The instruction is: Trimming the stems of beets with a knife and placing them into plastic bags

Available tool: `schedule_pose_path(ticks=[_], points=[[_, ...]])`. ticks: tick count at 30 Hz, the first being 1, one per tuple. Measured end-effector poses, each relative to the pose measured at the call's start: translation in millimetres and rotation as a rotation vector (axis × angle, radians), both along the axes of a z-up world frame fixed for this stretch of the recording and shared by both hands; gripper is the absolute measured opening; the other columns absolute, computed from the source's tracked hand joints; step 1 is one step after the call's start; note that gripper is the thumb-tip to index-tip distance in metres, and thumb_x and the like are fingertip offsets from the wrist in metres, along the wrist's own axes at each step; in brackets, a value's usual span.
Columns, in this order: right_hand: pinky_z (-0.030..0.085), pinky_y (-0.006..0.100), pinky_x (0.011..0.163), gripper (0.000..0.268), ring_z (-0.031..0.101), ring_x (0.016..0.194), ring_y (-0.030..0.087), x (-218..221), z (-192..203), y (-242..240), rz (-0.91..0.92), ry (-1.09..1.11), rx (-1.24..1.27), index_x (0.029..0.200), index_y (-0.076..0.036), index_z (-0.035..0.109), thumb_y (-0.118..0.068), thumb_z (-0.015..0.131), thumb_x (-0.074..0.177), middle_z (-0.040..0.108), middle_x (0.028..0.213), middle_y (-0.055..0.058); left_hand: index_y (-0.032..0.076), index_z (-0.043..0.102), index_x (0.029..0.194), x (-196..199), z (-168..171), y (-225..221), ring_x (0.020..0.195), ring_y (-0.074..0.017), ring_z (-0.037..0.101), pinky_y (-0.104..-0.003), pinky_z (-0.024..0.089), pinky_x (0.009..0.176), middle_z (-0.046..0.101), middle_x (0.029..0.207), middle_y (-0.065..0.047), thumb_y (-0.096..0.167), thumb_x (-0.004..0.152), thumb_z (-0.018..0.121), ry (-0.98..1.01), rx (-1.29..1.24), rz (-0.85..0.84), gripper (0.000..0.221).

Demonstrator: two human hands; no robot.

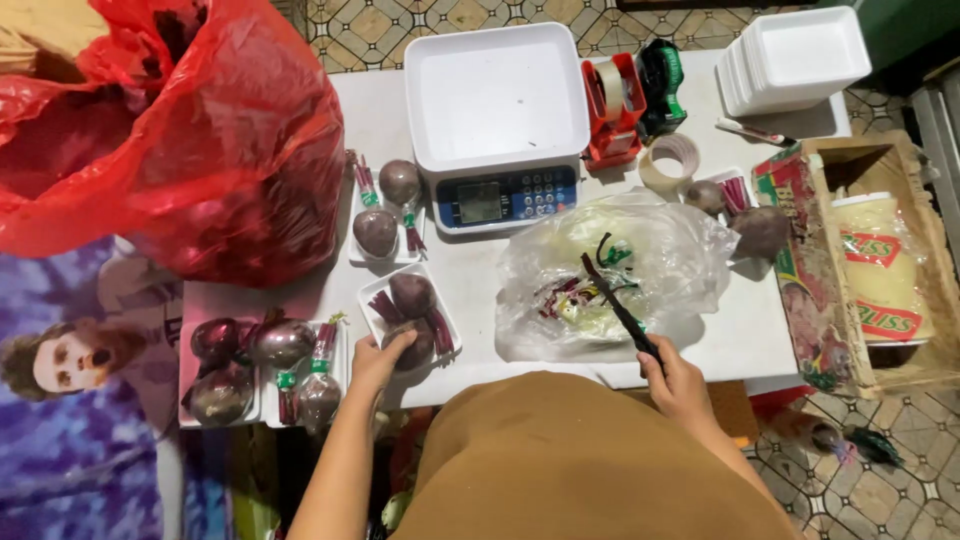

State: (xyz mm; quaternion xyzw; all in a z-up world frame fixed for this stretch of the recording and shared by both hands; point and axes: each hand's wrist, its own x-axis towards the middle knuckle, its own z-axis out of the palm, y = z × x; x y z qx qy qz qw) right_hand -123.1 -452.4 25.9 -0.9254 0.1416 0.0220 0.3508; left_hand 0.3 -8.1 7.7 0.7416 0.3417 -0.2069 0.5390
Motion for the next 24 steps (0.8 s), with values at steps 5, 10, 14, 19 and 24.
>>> schedule_pose_path(ticks=[5,10,14,19,24], points=[[0.058,0.044,0.068,0.024,0.072,0.066,0.032,-6,0,-2,-0.012,-0.012,0.034,0.124,-0.023,0.067,-0.027,0.058,0.102,0.073,0.065,0.009,-0.008,0.063,0.128,-7,-3,-4,0.124,-0.0413,0.060,-0.050,0.047,0.105,0.066,0.122,-0.032,0.050,0.061,0.095,0.053,0.082,-0.010,0.094],[0.057,0.045,0.066,0.025,0.072,0.066,0.034,-3,-7,-3,-0.039,-0.052,0.064,0.123,-0.023,0.068,-0.027,0.059,0.101,0.073,0.065,0.010,-0.009,0.056,0.137,-3,66,-45,0.133,-0.0456,0.050,-0.056,0.042,0.110,0.057,0.135,-0.035,0.044,0.072,0.084,0.013,-0.078,0.002,0.088],[0.045,0.035,0.063,0.028,0.068,0.075,0.023,-4,11,2,0.021,0.049,0.107,0.124,-0.015,0.062,-0.029,0.050,0.103,0.070,0.086,0.002,0.002,0.061,0.134,-13,29,-29,0.109,-0.0300,0.065,-0.040,0.053,0.086,0.069,0.120,-0.016,0.033,0.075,0.072,0.045,-0.188,0.174,0.067],[0.045,0.039,0.066,0.030,0.068,0.078,0.028,-6,8,5,-0.030,0.052,0.104,0.127,-0.019,0.061,-0.031,0.052,0.101,0.071,0.086,0.005,0.000,0.064,0.120,-35,-34,-6,0.092,-0.0327,0.068,-0.043,0.055,0.070,0.071,0.107,-0.019,0.027,0.079,0.070,-0.072,-0.426,0.277,0.049],[0.044,0.033,0.072,0.025,0.061,0.076,0.019,-15,23,3,-0.188,-0.015,0.186,0.118,-0.017,0.060,-0.033,0.052,0.101,0.064,0.083,0.001,0.003,0.050,0.110,-26,-23,-8,0.081,-0.0364,0.061,-0.048,0.051,0.065,0.061,0.097,-0.025,0.029,0.075,0.071,-0.177,-0.460,0.243,0.048]])
